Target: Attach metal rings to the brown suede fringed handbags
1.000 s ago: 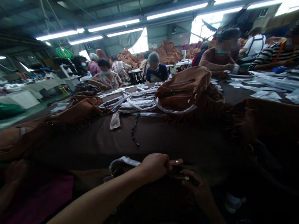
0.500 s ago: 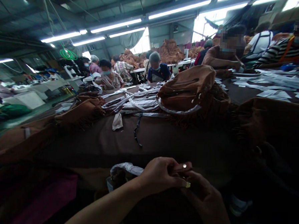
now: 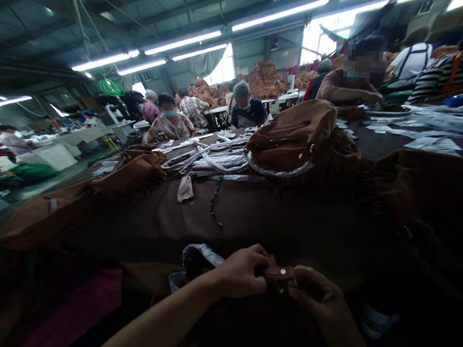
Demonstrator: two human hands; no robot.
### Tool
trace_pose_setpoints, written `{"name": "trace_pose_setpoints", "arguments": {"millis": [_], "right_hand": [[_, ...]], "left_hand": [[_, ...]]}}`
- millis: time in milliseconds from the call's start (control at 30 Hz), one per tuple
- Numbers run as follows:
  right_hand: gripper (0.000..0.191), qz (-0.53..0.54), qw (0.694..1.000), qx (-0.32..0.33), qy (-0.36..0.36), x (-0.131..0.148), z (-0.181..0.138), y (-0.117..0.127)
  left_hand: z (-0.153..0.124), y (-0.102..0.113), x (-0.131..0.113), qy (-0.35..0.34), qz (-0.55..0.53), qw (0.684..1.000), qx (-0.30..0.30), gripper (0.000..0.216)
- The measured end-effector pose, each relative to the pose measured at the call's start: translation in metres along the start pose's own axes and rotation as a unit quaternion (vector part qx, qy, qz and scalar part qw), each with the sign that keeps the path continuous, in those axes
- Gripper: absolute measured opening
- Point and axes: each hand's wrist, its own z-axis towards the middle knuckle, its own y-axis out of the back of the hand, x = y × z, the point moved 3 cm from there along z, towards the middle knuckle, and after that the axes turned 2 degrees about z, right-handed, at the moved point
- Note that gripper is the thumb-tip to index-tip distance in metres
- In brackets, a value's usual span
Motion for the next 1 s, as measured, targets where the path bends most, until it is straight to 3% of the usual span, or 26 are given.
{"name": "trace_pose_setpoints", "arguments": {"millis": [67,200,400,533,667,767,867,1000], "right_hand": [[0.036,-0.017,0.999,0.025,0.015,0.003,0.000,-0.002],[0.036,-0.136,0.985,0.039,0.098,0.005,0.000,-0.010],[0.027,-0.261,0.922,0.033,0.282,0.001,0.000,-0.021],[0.019,-0.311,0.875,0.013,0.372,0.001,0.002,-0.028],[0.031,-0.333,0.874,0.039,0.353,-0.003,0.015,-0.032],[0.039,-0.339,0.865,0.123,0.349,-0.009,0.023,-0.038],[0.035,-0.336,0.851,0.162,0.371,-0.010,0.027,-0.041],[0.036,-0.342,0.844,0.172,0.376,-0.007,0.029,-0.043]], "left_hand": [[0.002,0.001,0.003,0.054,0.000,0.999,0.001,0.017],[0.005,-0.006,0.013,0.169,-0.055,0.984,-0.004,0.040],[0.001,-0.015,0.019,0.198,-0.180,0.963,0.041,0.036],[0.001,-0.012,0.023,0.201,-0.137,0.970,-0.015,0.039],[0.002,-0.007,0.024,0.192,-0.123,0.972,-0.055,0.029],[0.001,-0.002,0.018,0.171,-0.156,0.973,0.005,0.023],[0.000,0.004,0.013,0.150,-0.227,0.960,0.068,0.024],[0.002,0.008,0.021,0.158,-0.264,0.949,0.063,0.031]]}}
